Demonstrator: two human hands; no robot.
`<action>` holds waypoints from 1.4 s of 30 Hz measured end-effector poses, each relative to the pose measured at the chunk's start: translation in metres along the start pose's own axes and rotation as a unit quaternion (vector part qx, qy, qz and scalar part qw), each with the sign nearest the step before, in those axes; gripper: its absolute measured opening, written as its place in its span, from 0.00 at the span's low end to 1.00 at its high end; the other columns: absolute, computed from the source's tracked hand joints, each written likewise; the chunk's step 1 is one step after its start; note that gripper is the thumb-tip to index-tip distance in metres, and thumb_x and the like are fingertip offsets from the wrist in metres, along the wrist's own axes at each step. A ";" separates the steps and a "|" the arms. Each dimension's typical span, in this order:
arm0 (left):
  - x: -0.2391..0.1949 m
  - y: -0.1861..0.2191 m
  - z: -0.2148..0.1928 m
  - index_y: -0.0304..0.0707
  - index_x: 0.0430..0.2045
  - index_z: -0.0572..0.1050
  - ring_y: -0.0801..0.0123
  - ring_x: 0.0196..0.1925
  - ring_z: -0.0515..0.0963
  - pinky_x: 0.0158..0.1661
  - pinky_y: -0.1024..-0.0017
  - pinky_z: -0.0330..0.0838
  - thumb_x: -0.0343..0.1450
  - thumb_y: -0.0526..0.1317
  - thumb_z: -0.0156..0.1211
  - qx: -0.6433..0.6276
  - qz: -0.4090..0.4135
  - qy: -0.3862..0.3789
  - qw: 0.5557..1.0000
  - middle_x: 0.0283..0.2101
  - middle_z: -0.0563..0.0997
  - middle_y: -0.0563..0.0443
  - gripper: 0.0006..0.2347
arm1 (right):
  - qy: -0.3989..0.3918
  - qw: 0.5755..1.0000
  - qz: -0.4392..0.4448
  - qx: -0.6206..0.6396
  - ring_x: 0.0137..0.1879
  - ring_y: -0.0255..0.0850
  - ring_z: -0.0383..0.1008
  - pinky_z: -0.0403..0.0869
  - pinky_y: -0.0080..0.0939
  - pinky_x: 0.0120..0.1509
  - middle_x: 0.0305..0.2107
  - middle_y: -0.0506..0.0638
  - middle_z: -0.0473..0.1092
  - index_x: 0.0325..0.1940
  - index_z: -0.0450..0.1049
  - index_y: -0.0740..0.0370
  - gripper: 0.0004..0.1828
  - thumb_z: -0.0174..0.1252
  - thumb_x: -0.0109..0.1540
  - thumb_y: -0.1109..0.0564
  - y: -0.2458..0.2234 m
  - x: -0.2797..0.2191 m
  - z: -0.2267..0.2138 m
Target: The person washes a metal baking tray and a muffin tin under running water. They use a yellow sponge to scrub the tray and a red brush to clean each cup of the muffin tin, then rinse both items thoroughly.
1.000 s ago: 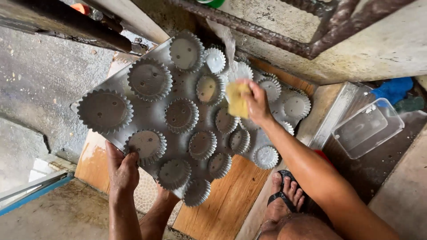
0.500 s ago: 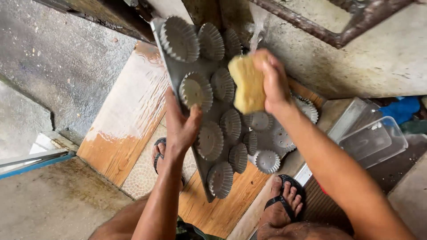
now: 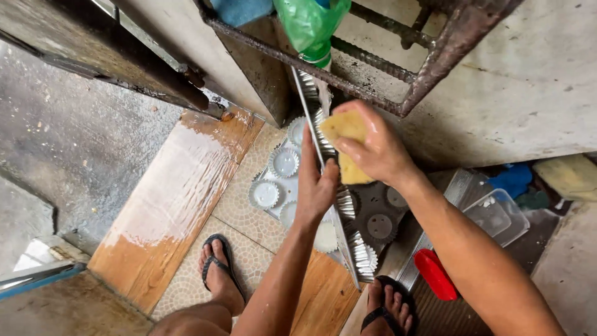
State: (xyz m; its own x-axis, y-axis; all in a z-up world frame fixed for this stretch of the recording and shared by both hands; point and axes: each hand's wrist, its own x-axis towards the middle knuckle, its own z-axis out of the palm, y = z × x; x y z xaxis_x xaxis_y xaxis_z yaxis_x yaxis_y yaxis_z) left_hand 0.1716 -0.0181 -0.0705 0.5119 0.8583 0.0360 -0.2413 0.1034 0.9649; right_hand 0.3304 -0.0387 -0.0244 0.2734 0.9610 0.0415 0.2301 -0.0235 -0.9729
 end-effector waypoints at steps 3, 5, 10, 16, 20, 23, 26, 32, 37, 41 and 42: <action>0.023 0.006 0.020 0.41 0.75 0.41 0.23 0.73 0.39 0.66 0.31 0.45 0.67 0.27 0.51 0.072 -0.001 0.066 0.995 0.75 0.41 0.23 0.38 | 0.003 0.997 0.032 -0.069 0.44 0.39 0.76 0.75 0.45 0.51 0.38 0.52 0.75 0.59 0.72 0.54 0.26 0.69 0.56 0.60 0.010 -0.013 -0.025; 0.042 0.001 0.024 0.40 0.74 0.46 0.26 0.75 0.45 0.65 0.30 0.49 0.69 0.30 0.53 0.086 0.033 0.109 0.990 0.75 0.47 0.25 0.35 | 0.037 0.996 0.063 -0.043 0.42 0.37 0.74 0.73 0.42 0.50 0.35 0.51 0.74 0.53 0.74 0.59 0.17 0.68 0.62 0.57 0.025 -0.026 -0.039; 0.088 -0.026 0.003 0.41 0.72 0.52 0.26 0.74 0.52 0.62 0.28 0.58 0.76 0.37 0.52 0.159 0.110 0.101 0.976 0.73 0.53 0.27 0.27 | 0.039 0.984 0.173 0.023 0.39 0.38 0.71 0.71 0.42 0.46 0.33 0.52 0.72 0.52 0.75 0.60 0.20 0.70 0.59 0.53 0.022 -0.066 -0.032; 0.082 -0.031 -0.008 0.44 0.76 0.43 0.39 0.79 0.37 0.72 0.38 0.37 0.84 0.43 0.35 0.074 0.125 0.015 0.989 0.78 0.42 0.35 0.23 | 0.107 0.992 0.065 0.037 0.52 0.39 0.67 0.66 0.45 0.59 0.46 0.55 0.68 0.61 0.67 0.62 0.28 0.66 0.63 0.48 0.028 -0.049 -0.007; 0.068 -0.036 0.001 0.43 0.76 0.35 0.43 0.80 0.33 0.74 0.41 0.30 0.84 0.47 0.31 -0.005 0.098 0.001 0.995 0.79 0.35 0.35 0.26 | 0.041 0.976 -0.166 -0.134 0.59 0.60 0.68 0.63 0.56 0.69 0.50 0.66 0.66 0.57 0.68 0.73 0.18 0.52 0.73 0.54 -0.020 0.012 0.002; 0.067 -0.033 0.008 0.41 0.76 0.37 0.54 0.79 0.48 0.76 0.44 0.37 0.84 0.40 0.29 -0.052 0.101 0.030 0.993 0.76 0.51 0.35 0.23 | -0.011 0.952 -0.161 -0.260 0.45 0.65 0.73 0.71 0.58 0.47 0.36 0.64 0.70 0.45 0.70 0.66 0.12 0.50 0.71 0.53 0.023 0.037 0.016; 0.075 -0.045 -0.001 0.46 0.76 0.40 0.35 0.79 0.43 0.74 0.36 0.34 0.84 0.46 0.33 0.007 0.099 0.041 0.994 0.78 0.42 0.32 0.24 | -0.033 0.943 -0.121 -0.308 0.44 0.59 0.73 0.72 0.54 0.47 0.38 0.58 0.70 0.46 0.73 0.62 0.08 0.49 0.66 0.60 -0.010 -0.023 0.024; 0.081 -0.017 0.013 0.37 0.73 0.39 0.52 0.82 0.44 0.78 0.57 0.42 0.80 0.46 0.31 0.157 0.056 0.075 0.983 0.79 0.41 0.38 0.26 | -0.093 0.896 -0.149 -0.407 0.33 0.46 0.69 0.72 0.45 0.37 0.31 0.52 0.71 0.39 0.75 0.65 0.02 0.61 0.63 0.64 -0.043 -0.127 0.008; 0.078 -0.033 0.011 0.40 0.74 0.38 0.70 0.53 0.49 0.52 0.69 0.49 0.82 0.45 0.32 0.112 0.070 0.067 0.989 0.78 0.46 0.37 0.25 | -0.041 0.902 -0.170 -0.396 0.34 0.48 0.68 0.70 0.47 0.39 0.30 0.55 0.69 0.35 0.70 0.65 0.07 0.62 0.62 0.68 -0.018 -0.065 0.011; 0.074 -0.036 0.008 0.48 0.75 0.40 0.85 0.23 0.58 0.23 0.81 0.65 0.82 0.49 0.33 0.097 0.081 0.061 0.990 0.79 0.52 0.41 0.24 | -0.013 0.908 -0.170 -0.382 0.29 0.46 0.61 0.61 0.49 0.31 0.24 0.55 0.64 0.27 0.62 0.66 0.14 0.53 0.66 0.70 -0.013 -0.029 0.023; 0.079 -0.033 0.005 0.48 0.75 0.40 0.85 0.23 0.58 0.23 0.81 0.65 0.82 0.49 0.33 0.098 0.085 0.059 0.990 0.79 0.52 0.41 0.24 | -0.010 0.908 -0.172 -0.382 0.29 0.46 0.61 0.61 0.49 0.31 0.24 0.55 0.64 0.27 0.62 0.66 0.14 0.53 0.66 0.70 -0.019 -0.044 0.020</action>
State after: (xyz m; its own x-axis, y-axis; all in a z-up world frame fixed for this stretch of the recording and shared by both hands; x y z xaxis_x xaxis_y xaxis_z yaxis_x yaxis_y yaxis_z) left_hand 0.2245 0.0439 -0.0986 0.3745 0.9092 0.1819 -0.1442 -0.1367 0.9801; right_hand 0.2951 -0.0746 -0.0126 0.0473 0.9521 0.3020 0.8815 0.1024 -0.4609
